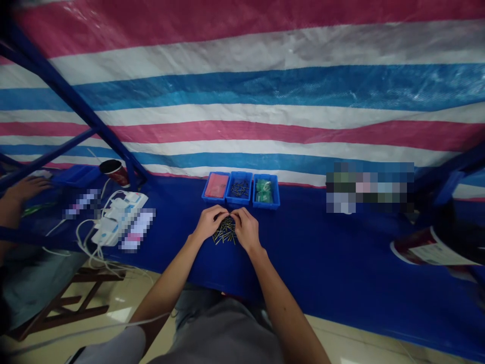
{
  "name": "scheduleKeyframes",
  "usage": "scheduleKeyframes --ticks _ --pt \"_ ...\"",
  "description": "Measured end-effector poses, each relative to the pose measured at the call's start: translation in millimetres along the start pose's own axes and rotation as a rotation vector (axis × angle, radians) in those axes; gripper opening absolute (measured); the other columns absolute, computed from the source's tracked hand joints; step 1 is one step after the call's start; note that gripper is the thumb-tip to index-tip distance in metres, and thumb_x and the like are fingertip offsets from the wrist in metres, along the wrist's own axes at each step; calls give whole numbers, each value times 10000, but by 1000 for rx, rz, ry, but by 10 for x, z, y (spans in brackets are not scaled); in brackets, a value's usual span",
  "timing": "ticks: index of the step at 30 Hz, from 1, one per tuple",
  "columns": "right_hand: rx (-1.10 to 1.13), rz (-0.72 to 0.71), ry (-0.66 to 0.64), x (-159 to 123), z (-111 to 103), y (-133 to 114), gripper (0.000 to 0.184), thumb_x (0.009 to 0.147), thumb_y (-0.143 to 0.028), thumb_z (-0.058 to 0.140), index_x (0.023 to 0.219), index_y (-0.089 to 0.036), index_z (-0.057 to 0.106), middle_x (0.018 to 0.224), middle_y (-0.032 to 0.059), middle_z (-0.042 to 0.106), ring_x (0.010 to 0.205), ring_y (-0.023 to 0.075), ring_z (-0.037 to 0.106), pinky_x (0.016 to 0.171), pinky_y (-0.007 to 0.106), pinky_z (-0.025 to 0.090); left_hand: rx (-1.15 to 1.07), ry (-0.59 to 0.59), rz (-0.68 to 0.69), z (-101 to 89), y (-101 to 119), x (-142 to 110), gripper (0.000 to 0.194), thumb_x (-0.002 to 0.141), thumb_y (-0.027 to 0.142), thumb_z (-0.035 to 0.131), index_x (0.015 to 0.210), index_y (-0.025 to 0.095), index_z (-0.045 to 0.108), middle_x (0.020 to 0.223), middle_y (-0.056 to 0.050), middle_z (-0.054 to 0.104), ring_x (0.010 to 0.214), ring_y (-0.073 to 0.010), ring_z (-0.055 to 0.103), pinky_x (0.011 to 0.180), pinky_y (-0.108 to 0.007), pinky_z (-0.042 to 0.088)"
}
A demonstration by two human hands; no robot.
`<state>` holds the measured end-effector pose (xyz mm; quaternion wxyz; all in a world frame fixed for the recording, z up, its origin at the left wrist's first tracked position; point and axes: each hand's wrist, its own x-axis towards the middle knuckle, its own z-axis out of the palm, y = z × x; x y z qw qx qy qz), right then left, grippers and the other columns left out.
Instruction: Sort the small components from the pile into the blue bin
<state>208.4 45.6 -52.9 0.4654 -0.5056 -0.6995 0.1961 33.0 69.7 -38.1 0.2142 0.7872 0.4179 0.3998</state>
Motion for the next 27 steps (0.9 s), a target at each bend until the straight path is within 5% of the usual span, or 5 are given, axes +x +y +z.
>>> scheduleKeyframes --ticks 10,17,27 --pt "-77 30 -42 11 11 11 347 1040 -378 397 821 -220 616 752 36 645 691 190 613 676 289 423 -9 -4 -4 5 -13 -9 202 979 320 564 948 199 723 888 -51 709 824 -171 665 798 -284 508" --pt "3 34 -24 17 10 9 227 996 -367 488 995 -222 663 900 46 705 750 196 643 693 297 456 9 10 -22 3 -21 2 190 975 312 572 942 197 721 872 -44 700 797 -162 654 784 -278 501" --pt "47 16 -20 19 10 -3 184 972 -308 508 940 -222 667 856 38 683 767 194 641 719 301 468 -10 5 -21 -5 -25 8 192 971 315 579 935 195 725 849 -37 701 762 -152 648 748 -261 491"
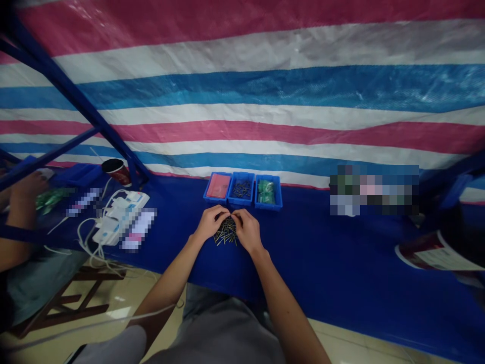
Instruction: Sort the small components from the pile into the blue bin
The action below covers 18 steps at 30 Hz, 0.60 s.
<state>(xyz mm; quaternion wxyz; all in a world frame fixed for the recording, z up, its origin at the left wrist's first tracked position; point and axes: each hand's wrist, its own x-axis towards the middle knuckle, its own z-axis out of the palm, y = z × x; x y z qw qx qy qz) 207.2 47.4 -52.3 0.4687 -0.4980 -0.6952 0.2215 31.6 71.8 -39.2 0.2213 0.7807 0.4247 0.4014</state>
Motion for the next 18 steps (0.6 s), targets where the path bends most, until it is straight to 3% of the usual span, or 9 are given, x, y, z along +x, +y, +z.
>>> scheduleKeyframes --ticks 18 --pt "-42 -9 -53 2 -6 -9 215 1000 -303 470 924 -224 655 866 35 675 787 191 639 733 286 452 8 -9 -25 13 -27 -7 187 968 307 582 914 182 710 804 -25 679 722 -139 617 722 -251 468"
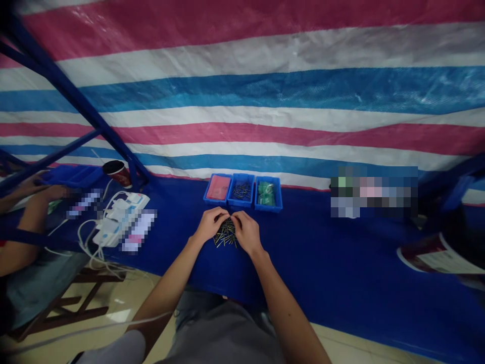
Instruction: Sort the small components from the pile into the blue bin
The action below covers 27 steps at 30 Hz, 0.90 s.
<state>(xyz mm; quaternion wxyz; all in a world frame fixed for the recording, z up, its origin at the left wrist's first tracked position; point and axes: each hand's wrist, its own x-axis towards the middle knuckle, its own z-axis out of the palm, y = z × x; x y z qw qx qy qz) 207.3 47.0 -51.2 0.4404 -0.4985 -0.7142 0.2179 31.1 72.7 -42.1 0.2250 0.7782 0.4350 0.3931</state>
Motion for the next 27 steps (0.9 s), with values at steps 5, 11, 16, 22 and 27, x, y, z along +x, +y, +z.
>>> scheduleKeyframes --ticks 5,11,16,22,27 --pt "-76 18 -25 -17 -5 7 296 1027 -344 422 868 -222 640 811 34 677 739 186 637 690 279 429 -3 -4 14 -2 20 3 178 965 296 588 908 181 710 792 -19 674 714 -134 612 715 -247 470" --pt "-11 38 23 -16 16 30 228 993 -378 489 998 -226 658 881 39 709 743 190 643 685 289 454 -2 1 -2 -14 25 6 221 971 341 573 909 175 706 773 -23 669 690 -134 599 695 -245 462" --pt "26 6 31 -5 8 7 213 985 -345 481 943 -230 655 859 40 687 772 202 639 719 306 462 -3 19 -7 -16 13 8 237 972 355 569 891 174 701 754 -18 655 676 -129 580 674 -240 447" --pt "37 10 40 -12 -14 -15 184 981 -336 505 981 -232 657 872 32 688 745 191 633 697 292 457 -3 8 -4 0 2 9 226 968 347 577 897 174 704 754 -19 661 662 -127 575 664 -238 447" --pt "3 2 39 -12 -23 -17 215 998 -313 465 920 -233 648 848 33 678 786 198 641 722 293 453 -1 -8 4 7 10 4 197 968 318 578 910 184 711 794 -27 682 712 -141 611 709 -255 469"
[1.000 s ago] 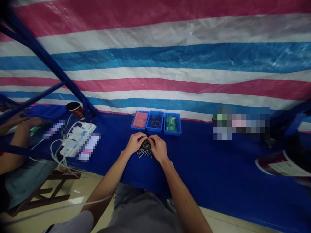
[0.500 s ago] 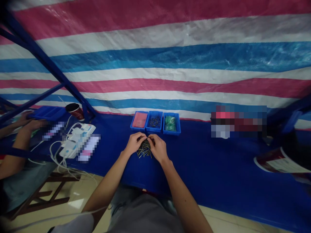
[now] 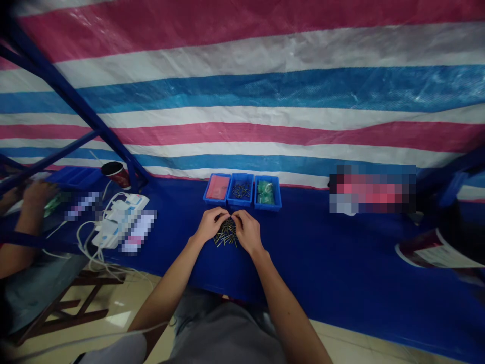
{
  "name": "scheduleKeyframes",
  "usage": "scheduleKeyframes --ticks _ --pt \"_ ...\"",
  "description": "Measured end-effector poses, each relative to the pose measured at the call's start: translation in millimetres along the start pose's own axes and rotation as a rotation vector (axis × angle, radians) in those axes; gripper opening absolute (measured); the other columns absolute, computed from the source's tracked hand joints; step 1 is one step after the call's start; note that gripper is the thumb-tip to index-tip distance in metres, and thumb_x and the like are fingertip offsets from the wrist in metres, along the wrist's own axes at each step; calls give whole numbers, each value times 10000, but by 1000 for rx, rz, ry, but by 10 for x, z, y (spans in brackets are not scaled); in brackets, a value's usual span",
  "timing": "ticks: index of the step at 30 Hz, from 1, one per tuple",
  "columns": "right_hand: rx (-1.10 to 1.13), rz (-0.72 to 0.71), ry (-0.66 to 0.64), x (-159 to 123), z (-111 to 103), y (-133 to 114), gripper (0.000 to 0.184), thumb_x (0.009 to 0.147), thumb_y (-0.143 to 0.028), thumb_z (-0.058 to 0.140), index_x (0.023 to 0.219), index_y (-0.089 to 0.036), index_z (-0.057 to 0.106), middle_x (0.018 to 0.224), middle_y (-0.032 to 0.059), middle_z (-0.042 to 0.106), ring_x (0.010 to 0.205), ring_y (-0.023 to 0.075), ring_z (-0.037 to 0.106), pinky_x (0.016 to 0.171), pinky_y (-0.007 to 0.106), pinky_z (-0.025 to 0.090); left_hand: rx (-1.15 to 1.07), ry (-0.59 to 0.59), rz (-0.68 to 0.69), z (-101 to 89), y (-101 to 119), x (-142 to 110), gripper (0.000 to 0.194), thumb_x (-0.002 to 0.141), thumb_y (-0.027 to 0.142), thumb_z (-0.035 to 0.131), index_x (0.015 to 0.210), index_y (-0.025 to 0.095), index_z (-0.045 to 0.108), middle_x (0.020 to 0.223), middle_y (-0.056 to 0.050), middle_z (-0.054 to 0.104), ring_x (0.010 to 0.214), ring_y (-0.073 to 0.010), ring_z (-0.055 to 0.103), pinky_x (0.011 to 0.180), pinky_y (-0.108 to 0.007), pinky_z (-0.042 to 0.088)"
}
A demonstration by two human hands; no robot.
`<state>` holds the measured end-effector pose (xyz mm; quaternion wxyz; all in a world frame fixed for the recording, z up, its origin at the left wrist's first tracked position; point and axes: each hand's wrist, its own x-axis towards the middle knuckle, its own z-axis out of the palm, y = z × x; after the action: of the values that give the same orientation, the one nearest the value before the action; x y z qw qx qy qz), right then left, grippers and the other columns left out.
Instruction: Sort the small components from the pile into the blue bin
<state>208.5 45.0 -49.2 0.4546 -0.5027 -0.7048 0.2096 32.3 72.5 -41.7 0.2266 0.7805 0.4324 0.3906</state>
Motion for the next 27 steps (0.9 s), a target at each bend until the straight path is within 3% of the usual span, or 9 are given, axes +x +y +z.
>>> scheduleKeyframes --ticks 10,14,18,21,27 --pt "-182 10 -21 -14 49 56 411 1048 -397 360 716 -230 536 651 11 581 586 171 535 579 281 338 -20 -5 7 4 11 -5 191 965 319 585 905 192 714 819 -34 697 745 -155 635 749 -271 490" --pt "-158 20 -13 -6 41 58 467 1049 -441 346 664 -229 502 614 9 558 557 163 505 579 276 338 -20 2 9 -3 19 3 187 962 316 593 899 187 713 796 -26 688 719 -145 623 726 -260 481" --pt "-35 29 -7 0 25 39 328 1021 -447 419 887 -223 618 771 27 652 658 178 584 649 279 415 -1 23 0 -16 25 5 203 966 322 584 893 183 712 763 -19 670 683 -135 599 694 -251 469" --pt "17 37 5 3 23 13 233 989 -400 489 1079 -222 611 848 26 660 689 178 594 685 286 446 4 31 -6 -24 26 5 216 970 332 575 895 180 709 762 -20 666 675 -132 590 679 -245 460" --pt "23 -4 26 16 0 -28 171 986 -288 469 956 -217 622 846 35 604 755 184 585 724 297 444 3 21 0 -41 50 7 227 978 334 560 907 172 702 774 -22 664 663 -121 573 665 -234 446"
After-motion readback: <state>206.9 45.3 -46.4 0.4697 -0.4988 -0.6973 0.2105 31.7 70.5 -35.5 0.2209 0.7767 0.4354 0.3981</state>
